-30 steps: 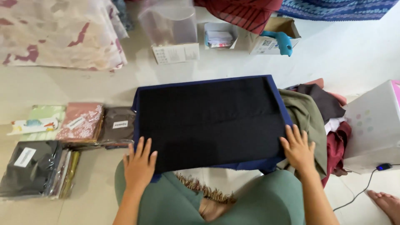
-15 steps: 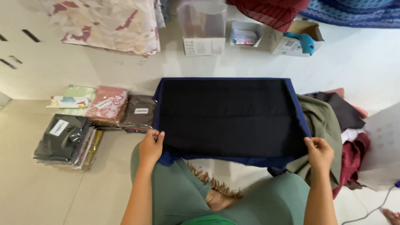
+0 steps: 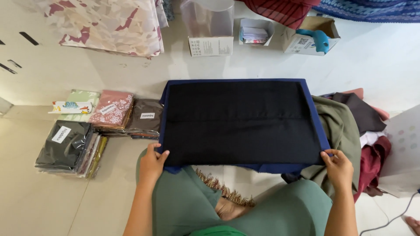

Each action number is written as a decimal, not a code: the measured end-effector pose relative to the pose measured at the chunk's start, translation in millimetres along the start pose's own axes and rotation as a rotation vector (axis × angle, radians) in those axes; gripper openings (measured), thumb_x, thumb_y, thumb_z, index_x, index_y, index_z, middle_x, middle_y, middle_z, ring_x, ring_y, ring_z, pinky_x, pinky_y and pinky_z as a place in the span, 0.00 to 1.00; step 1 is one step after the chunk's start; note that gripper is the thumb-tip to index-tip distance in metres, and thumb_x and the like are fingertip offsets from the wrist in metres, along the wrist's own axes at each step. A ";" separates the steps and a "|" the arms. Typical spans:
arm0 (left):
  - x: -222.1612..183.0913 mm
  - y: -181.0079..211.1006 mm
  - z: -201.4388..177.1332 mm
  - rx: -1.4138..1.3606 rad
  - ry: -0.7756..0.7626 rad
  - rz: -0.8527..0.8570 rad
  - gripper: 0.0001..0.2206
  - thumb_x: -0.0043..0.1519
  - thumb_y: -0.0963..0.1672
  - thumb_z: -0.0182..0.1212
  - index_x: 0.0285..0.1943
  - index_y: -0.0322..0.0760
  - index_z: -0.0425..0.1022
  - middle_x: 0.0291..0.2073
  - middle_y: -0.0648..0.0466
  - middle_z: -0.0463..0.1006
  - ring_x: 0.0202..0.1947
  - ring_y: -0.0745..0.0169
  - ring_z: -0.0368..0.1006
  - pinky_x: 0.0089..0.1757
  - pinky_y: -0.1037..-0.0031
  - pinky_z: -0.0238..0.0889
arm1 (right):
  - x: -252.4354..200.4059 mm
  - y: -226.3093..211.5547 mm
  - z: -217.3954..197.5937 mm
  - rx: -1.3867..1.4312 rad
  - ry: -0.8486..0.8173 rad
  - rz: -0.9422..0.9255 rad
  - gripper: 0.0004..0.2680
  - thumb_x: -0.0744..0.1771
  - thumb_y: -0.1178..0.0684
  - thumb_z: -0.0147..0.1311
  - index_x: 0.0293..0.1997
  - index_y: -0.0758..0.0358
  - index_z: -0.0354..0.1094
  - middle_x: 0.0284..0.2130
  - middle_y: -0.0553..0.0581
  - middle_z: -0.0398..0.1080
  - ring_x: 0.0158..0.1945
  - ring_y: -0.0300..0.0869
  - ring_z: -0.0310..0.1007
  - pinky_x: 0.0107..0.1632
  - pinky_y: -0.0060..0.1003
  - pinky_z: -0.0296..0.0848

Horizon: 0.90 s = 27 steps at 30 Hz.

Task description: The person cleans a black cloth with a lint roller, folds it neatly, and then slides it into a clear plastic packaging bag.

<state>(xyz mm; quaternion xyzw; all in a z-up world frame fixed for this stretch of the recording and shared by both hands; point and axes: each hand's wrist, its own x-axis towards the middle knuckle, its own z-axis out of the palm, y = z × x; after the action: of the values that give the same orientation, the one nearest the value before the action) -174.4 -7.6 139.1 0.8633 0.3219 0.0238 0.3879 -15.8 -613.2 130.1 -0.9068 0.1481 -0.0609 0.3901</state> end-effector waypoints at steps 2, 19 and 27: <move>0.0 -4.8 2.4 -0.017 0.010 0.039 0.22 0.63 0.50 0.61 0.65 0.46 0.66 0.30 0.58 0.81 0.37 0.55 0.78 0.43 0.64 0.67 | 3.2 5.0 0.2 -0.026 0.014 -0.034 0.07 0.71 0.44 0.60 0.48 0.51 0.75 0.24 0.47 0.69 0.32 0.37 0.68 0.46 0.37 0.61; 74.0 68.0 52.6 0.162 0.363 0.787 0.25 0.67 0.53 0.53 0.67 0.35 0.70 0.64 0.41 0.71 0.65 0.41 0.65 0.62 0.53 0.58 | 32.8 -113.3 66.4 -0.218 0.204 -0.897 0.17 0.66 0.51 0.59 0.62 0.60 0.70 0.56 0.63 0.74 0.58 0.56 0.74 0.59 0.51 0.70; 89.2 46.9 71.6 0.516 0.221 0.593 0.32 0.65 0.61 0.42 0.78 0.57 0.54 0.78 0.59 0.52 0.78 0.50 0.45 0.68 0.56 0.43 | 43.9 -71.4 60.4 -0.716 -0.152 -0.134 0.30 0.66 0.23 0.28 0.79 0.33 0.33 0.78 0.32 0.32 0.82 0.43 0.27 0.73 0.72 0.30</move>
<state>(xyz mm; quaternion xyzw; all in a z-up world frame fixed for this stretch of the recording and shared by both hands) -57.8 -26.3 102.7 0.9799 0.0943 0.1458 0.0978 55.3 -539.0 140.1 -0.9954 0.0711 0.0367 0.0530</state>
